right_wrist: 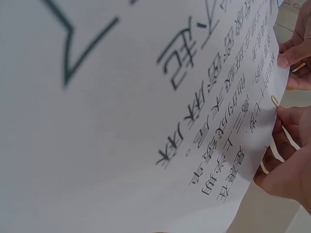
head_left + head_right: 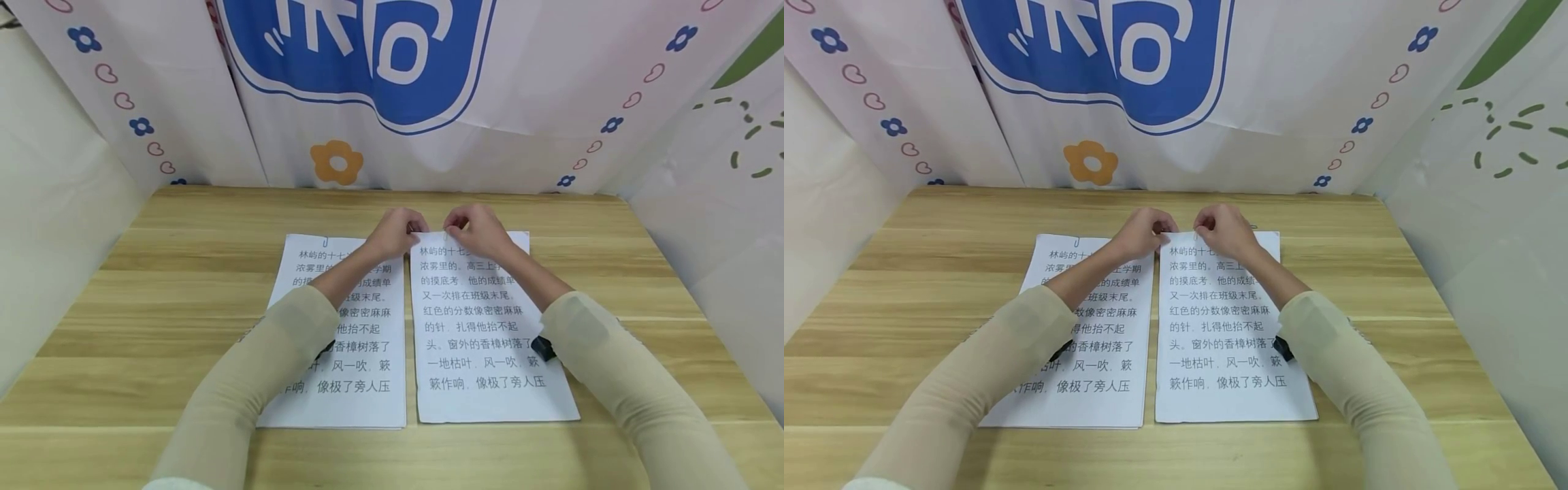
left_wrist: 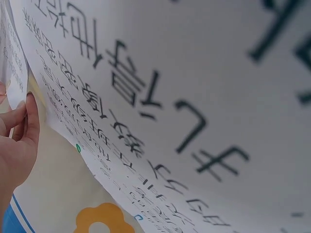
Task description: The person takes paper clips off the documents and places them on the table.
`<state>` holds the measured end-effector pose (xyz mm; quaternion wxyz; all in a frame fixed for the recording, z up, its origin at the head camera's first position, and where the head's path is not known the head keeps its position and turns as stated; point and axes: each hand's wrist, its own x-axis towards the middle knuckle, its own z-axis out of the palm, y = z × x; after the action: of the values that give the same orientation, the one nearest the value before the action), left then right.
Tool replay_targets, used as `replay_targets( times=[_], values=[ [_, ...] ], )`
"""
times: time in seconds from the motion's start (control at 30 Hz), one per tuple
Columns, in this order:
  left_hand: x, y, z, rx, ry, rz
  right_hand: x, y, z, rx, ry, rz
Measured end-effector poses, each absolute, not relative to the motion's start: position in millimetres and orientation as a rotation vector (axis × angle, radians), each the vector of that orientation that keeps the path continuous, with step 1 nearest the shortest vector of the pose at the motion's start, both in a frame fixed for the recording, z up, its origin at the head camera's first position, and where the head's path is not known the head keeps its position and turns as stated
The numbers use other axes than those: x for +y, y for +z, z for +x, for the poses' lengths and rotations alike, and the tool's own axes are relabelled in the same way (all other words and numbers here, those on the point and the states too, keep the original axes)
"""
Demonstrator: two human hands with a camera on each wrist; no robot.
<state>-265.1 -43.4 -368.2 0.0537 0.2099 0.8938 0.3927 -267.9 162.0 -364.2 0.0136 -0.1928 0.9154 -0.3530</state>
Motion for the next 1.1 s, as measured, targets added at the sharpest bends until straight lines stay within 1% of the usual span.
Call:
replay_targets(
  times=[0.43,1.1],
  values=[
    [-43.8,-369.6,-265.7,2.707,1.218,0.644,162.8,-364.4,-268.3,2.842,-1.198,-0.551],
    [-44.0,-370.5,-266.9,2.707,1.222,0.632,163.9,-358.6,-265.7,2.843,-1.134,-0.577]
  ],
)
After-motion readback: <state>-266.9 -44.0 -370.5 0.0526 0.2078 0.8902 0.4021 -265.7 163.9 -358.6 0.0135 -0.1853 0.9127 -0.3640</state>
